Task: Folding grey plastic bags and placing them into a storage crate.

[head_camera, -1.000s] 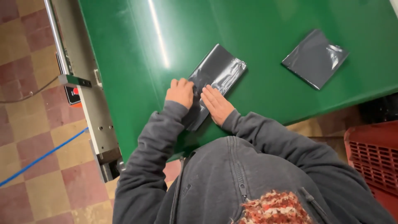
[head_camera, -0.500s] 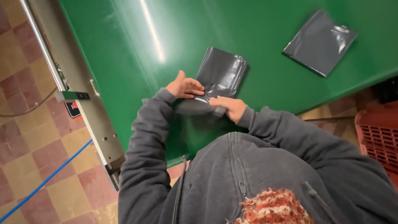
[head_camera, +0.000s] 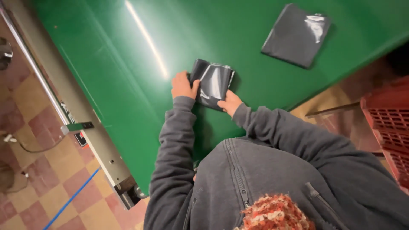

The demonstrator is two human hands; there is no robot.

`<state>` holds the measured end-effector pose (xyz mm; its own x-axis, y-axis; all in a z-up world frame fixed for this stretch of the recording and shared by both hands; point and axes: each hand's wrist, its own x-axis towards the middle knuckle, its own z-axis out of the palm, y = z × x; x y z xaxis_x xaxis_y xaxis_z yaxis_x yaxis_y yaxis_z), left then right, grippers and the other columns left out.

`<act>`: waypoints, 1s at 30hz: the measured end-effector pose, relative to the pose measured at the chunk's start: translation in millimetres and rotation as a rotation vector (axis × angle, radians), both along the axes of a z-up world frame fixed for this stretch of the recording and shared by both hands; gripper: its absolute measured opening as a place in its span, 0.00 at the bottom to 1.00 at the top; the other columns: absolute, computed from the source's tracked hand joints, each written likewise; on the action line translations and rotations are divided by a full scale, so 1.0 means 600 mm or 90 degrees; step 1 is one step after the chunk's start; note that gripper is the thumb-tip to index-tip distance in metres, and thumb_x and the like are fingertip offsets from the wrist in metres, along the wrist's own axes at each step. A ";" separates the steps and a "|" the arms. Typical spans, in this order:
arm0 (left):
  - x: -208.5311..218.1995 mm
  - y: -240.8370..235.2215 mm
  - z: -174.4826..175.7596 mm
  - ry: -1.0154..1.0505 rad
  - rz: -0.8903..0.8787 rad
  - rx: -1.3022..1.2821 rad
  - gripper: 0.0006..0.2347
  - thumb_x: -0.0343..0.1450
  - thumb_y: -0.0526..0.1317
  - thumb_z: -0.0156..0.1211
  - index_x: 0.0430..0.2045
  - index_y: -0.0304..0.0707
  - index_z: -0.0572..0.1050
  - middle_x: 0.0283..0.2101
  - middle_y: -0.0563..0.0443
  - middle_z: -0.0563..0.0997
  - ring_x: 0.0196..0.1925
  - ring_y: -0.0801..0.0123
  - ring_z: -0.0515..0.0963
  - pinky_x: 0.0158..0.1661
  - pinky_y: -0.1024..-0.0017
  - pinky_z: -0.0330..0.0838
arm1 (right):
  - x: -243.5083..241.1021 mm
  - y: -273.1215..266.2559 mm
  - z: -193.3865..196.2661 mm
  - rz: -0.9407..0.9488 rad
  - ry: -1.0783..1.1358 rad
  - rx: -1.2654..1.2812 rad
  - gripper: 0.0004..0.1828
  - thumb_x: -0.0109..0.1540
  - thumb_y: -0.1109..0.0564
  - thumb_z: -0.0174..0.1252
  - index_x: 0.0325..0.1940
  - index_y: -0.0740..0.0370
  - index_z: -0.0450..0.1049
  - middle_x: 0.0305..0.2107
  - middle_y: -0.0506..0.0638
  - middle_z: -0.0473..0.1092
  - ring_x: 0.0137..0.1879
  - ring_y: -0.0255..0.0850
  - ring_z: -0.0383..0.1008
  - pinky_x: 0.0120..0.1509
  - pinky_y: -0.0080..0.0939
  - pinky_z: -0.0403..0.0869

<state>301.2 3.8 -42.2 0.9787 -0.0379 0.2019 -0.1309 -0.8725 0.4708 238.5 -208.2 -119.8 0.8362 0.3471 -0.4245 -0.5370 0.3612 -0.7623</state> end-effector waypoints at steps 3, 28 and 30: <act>-0.001 -0.028 0.033 0.015 0.047 0.014 0.14 0.67 0.42 0.68 0.40 0.36 0.71 0.44 0.43 0.74 0.49 0.43 0.72 0.43 0.52 0.69 | -0.005 -0.025 0.007 -0.020 -0.045 0.014 0.27 0.61 0.64 0.57 0.64 0.66 0.60 0.48 0.50 0.72 0.49 0.38 0.74 0.49 0.39 0.77; 0.241 -0.527 -0.012 0.077 0.077 0.146 0.24 0.67 0.61 0.61 0.39 0.39 0.69 0.45 0.47 0.76 0.51 0.49 0.74 0.39 0.52 0.73 | 0.236 -0.500 0.167 -0.199 -0.298 -0.828 0.46 0.61 0.48 0.67 0.77 0.59 0.52 0.42 0.62 0.75 0.48 0.59 0.76 0.53 0.55 0.74; 0.260 -0.521 -0.040 0.072 0.000 0.063 0.20 0.64 0.52 0.68 0.37 0.36 0.70 0.42 0.39 0.76 0.46 0.38 0.73 0.41 0.46 0.70 | 0.241 -0.515 0.225 -0.073 -0.393 -0.970 0.50 0.54 0.44 0.70 0.74 0.60 0.55 0.61 0.62 0.65 0.68 0.62 0.63 0.70 0.62 0.63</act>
<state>457.4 -308.9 -66.4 0.9950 -0.0519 0.0856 -0.0816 -0.9153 0.3945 383.4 -517.3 15.4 0.9881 -0.1242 0.0906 -0.0617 -0.8603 -0.5060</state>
